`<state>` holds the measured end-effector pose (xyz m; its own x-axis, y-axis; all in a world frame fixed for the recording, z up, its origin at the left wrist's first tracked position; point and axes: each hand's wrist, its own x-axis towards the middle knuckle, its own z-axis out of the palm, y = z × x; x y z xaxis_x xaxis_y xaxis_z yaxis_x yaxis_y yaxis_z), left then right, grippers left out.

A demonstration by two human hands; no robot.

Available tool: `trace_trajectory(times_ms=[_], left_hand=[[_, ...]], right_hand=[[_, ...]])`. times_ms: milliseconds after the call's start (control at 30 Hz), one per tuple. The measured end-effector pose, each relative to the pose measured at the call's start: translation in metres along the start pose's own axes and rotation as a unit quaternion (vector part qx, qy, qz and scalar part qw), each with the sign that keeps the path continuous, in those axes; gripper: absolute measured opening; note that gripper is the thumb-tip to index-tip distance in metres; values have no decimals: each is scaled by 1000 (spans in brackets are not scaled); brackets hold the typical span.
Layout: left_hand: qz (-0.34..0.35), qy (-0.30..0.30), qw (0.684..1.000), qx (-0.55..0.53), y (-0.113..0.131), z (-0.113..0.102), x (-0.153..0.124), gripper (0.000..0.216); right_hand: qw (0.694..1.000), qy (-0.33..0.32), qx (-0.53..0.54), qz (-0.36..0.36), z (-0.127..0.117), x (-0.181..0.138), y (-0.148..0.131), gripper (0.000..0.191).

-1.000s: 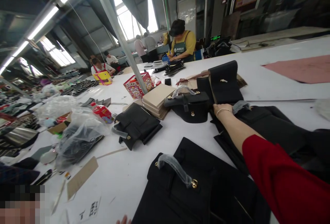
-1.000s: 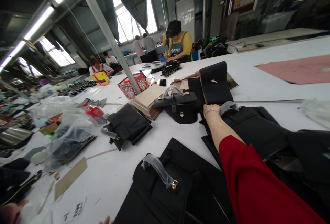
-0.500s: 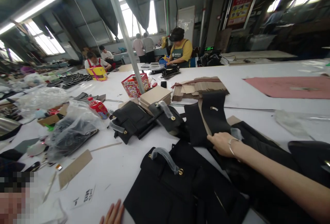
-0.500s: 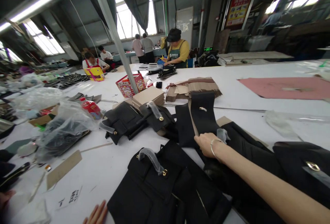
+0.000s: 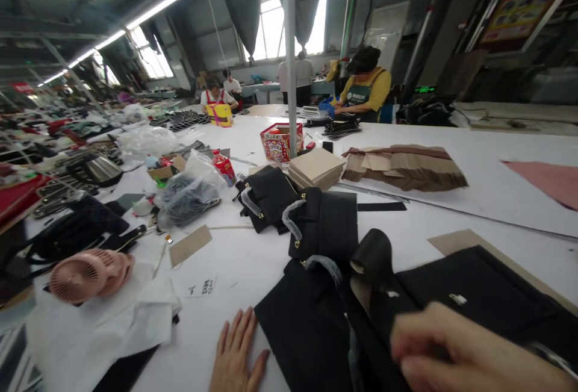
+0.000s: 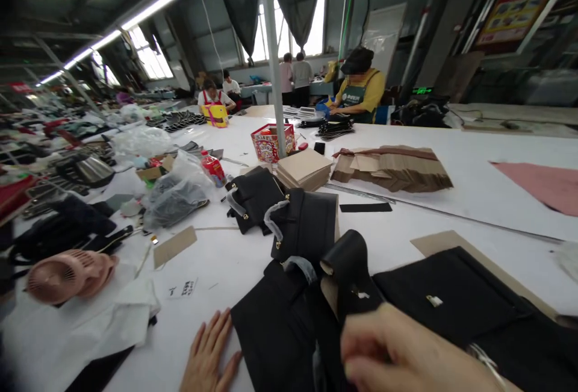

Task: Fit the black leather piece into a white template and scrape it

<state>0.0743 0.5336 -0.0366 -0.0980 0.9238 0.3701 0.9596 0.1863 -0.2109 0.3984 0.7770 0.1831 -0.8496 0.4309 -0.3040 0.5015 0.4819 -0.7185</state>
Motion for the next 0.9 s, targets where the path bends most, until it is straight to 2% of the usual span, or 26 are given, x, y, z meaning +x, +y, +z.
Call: trace_trajectory(times_ms=[67, 133, 200, 300, 367, 433, 533, 667, 767, 900], left_hand=[[4, 11, 1000, 3, -1, -2, 1, 60], [7, 12, 1000, 7, -3, -1, 0, 58], [10, 10, 1000, 8, -6, 4, -3, 58], [12, 25, 1000, -7, -8, 21, -10, 61], [-3, 42, 999, -22, -7, 37, -16, 62], [-36, 69, 996, -31, -3, 54, -22, 62], [-53, 101, 993, -28, 2, 73, -27, 64], [-57, 131, 989, -23, 5, 78, -26, 69], [-67, 163, 984, -37, 4, 75, -23, 68], [-67, 81, 994, -40, 6, 63, -22, 62]], right_hand=[[995, 78, -45, -29, -15, 55, -38, 24], [967, 149, -201, -54, -18, 122, -67, 22], [949, 171, -260, -51, -10, 192, -81, 39], [928, 179, -327, -14, 12, 284, -80, 76], [912, 187, -364, 33, 27, 329, -72, 86], [898, 189, -392, 57, 41, 362, -62, 88], [886, 185, -424, 45, 60, 389, -50, 82], [883, 183, -430, 41, 75, 399, -44, 58], [887, 182, -422, 28, 63, 392, -49, 48], [901, 152, -404, -42, 27, 355, -63, 42]])
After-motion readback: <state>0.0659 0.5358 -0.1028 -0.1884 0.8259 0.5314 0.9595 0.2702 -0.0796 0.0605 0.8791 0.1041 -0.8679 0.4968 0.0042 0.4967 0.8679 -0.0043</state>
